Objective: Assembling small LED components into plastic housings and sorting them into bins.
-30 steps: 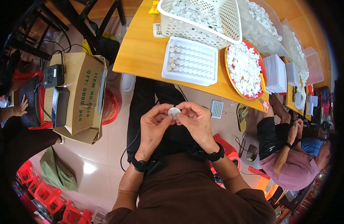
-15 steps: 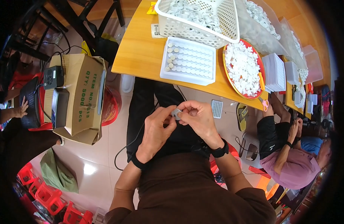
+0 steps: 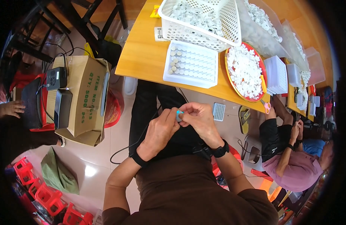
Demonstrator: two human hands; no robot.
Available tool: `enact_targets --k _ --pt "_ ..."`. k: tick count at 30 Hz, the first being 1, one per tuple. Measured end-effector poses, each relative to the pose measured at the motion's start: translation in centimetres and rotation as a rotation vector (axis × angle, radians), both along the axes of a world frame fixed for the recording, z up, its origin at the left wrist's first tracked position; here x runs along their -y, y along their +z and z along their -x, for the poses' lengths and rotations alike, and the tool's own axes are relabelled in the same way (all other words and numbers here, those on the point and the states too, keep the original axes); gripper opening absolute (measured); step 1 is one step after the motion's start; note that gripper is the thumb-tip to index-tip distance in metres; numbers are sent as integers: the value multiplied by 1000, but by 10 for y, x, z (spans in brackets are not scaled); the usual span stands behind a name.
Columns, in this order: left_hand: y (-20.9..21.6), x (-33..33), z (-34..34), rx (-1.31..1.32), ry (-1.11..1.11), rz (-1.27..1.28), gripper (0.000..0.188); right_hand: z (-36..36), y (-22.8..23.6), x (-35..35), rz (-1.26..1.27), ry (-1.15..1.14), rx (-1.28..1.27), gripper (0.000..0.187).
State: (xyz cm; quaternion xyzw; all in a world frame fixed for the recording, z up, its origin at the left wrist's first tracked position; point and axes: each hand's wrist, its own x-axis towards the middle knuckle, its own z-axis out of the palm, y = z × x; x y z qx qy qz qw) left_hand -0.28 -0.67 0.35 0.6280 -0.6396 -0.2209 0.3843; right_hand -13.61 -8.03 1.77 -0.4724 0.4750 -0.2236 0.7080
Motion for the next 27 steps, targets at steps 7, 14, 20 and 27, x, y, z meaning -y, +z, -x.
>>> enact_targets --k 7,14,20,27 --pt "-3 -2 -4 -149 87 12 33 -2 -5 -4 4 -19 98 12" --pt "-4 -4 -7 -482 177 -33 32 -5 -5 -6 17 -21 163 13" --pt "-1 -3 -12 -153 84 -41 33 -5 -8 -5 17 -30 127 13" --pt "0 -2 -14 -22 36 18 30 -6 -10 -9 31 -23 69 14"
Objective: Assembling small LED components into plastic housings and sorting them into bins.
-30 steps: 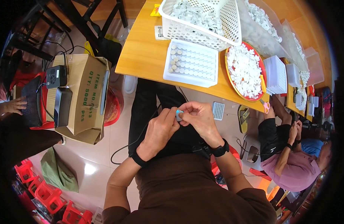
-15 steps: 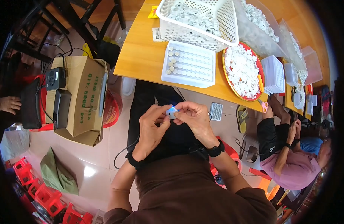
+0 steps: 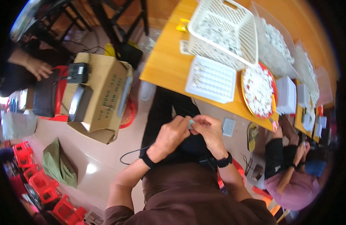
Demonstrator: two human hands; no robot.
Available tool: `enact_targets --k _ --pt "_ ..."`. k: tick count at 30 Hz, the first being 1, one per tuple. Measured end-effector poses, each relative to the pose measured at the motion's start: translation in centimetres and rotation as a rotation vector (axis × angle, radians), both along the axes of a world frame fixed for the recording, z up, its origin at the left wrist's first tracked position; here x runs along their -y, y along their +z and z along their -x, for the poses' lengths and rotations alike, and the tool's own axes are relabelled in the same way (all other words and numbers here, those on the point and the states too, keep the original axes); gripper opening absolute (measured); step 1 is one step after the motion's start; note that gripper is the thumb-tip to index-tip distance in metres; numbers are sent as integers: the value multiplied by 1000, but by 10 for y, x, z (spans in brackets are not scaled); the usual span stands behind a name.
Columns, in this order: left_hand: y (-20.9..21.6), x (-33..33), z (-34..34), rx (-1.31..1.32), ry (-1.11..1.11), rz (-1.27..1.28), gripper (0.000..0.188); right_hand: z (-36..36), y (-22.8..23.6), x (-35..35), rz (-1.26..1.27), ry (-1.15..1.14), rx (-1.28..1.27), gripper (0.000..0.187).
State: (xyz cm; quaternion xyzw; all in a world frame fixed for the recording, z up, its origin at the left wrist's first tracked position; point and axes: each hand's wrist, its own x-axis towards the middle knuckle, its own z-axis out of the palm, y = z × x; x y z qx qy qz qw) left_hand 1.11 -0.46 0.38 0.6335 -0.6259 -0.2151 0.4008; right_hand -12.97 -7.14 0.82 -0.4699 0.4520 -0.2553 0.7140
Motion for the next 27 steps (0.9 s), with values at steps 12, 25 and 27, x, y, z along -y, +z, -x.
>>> enact_targets --k 12,25,27 --pt "6 -12 -7 -486 98 -101 13 -9 3 -14 27 31 61 13" --pt "-2 -37 0 -1091 97 -171 13 0 13 -34 78 105 141 13" --pt "1 -37 3 -1107 82 -196 13 3 12 -39 121 72 158 12"
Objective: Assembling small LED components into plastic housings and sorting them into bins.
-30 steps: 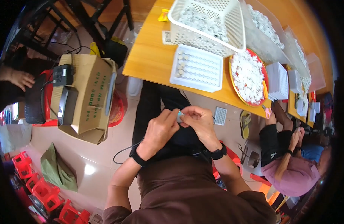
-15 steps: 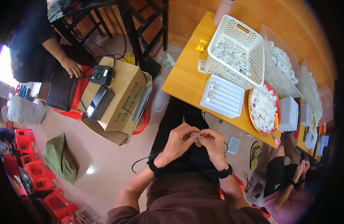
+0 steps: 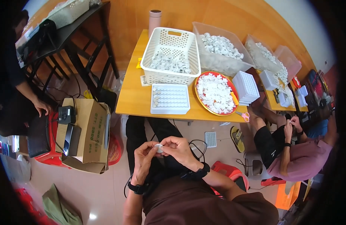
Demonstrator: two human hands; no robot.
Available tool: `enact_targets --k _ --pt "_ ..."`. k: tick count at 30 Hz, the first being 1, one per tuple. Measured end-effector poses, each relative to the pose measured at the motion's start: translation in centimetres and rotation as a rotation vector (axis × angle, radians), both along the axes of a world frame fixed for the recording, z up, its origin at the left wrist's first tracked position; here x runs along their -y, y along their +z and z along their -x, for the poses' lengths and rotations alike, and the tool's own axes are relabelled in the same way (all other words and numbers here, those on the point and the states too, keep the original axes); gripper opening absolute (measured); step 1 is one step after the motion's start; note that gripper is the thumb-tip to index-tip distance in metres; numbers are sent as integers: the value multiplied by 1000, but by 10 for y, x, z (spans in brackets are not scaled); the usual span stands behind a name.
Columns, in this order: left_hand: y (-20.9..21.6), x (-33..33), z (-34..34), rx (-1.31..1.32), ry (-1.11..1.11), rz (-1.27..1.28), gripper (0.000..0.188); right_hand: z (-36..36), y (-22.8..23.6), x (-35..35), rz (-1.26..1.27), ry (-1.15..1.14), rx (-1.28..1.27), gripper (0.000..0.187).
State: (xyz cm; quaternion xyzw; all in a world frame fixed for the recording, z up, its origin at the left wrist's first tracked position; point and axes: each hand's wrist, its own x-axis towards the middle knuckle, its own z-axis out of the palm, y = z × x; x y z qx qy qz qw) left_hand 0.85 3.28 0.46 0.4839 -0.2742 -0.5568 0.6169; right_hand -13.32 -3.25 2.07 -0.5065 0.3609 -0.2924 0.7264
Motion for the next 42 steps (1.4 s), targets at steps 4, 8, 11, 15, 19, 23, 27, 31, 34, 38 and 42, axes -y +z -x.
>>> enact_targets --k 4,8,11,15,19,23,27,31,34,38,42 --pt "7 -3 5 -21 -38 31 11 5 4 -8 35 -47 35 10" --pt "4 -7 6 -49 -32 88 9 6 10 -13 49 -38 98 12" --pt "1 -8 6 -75 -79 110 9 12 5 -13 81 10 84 13" --pt "1 -8 9 -197 -105 64 10 15 9 -17 70 -17 36 13" --pt "2 -5 12 -437 -170 36 13 17 9 -23 195 -108 50 10" --pt "-5 -1 12 -586 -195 1 16 16 12 -27 477 -183 -56 8" --pt "-11 1 12 -644 -212 -10 16 19 11 -27 477 -197 -17 9" --pt "-12 2 15 -683 -205 -18 16 21 10 -27 498 -181 -40 9" --pt "-19 2 16 -720 -201 -29 16 22 9 -25 536 -168 -75 8" --pt "-15 2 19 -806 -141 -111 16 21 8 -22 581 -184 -88 8" --pt "-23 3 16 -905 -124 -105 16 17 4 -20 546 -185 -86 9"
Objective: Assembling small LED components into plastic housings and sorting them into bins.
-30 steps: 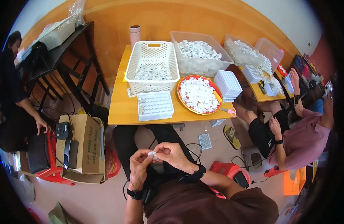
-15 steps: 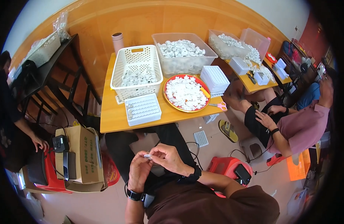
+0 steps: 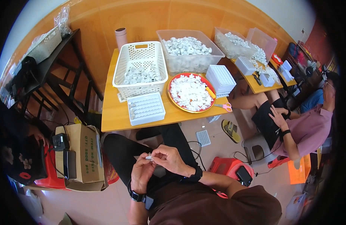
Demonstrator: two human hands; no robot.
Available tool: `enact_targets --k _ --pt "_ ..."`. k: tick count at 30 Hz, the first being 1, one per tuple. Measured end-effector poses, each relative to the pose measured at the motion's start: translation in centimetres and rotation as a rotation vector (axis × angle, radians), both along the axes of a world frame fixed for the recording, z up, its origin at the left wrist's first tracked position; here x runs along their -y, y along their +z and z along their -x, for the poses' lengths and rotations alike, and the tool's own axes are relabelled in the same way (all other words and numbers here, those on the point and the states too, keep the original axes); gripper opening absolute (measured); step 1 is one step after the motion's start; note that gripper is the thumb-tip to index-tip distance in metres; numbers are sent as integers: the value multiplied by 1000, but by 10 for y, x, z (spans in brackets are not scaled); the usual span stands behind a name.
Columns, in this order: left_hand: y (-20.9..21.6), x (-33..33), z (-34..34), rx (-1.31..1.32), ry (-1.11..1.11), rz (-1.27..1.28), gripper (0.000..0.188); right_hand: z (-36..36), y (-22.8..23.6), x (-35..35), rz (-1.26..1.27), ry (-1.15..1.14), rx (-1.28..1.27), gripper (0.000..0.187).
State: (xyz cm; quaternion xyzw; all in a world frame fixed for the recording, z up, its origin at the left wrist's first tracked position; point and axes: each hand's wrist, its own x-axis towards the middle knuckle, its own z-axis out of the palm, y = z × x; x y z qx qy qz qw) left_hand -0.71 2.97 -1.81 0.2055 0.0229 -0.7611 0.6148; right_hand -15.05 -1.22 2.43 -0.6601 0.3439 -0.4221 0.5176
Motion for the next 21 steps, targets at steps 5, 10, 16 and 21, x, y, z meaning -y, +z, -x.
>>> enact_targets --k 5,10,16,21 --pt "-1 2 -6 -28 18 -56 17 -9 -2 7 -58 6 14 7" --pt "-13 6 -15 -81 33 -53 20 -18 -6 14 -172 47 -4 5" --pt "-16 14 -16 -125 0 -7 28 -24 -21 23 -269 36 38 7" --pt "-21 9 -21 -167 48 30 30 -34 -18 27 -294 120 -27 6"
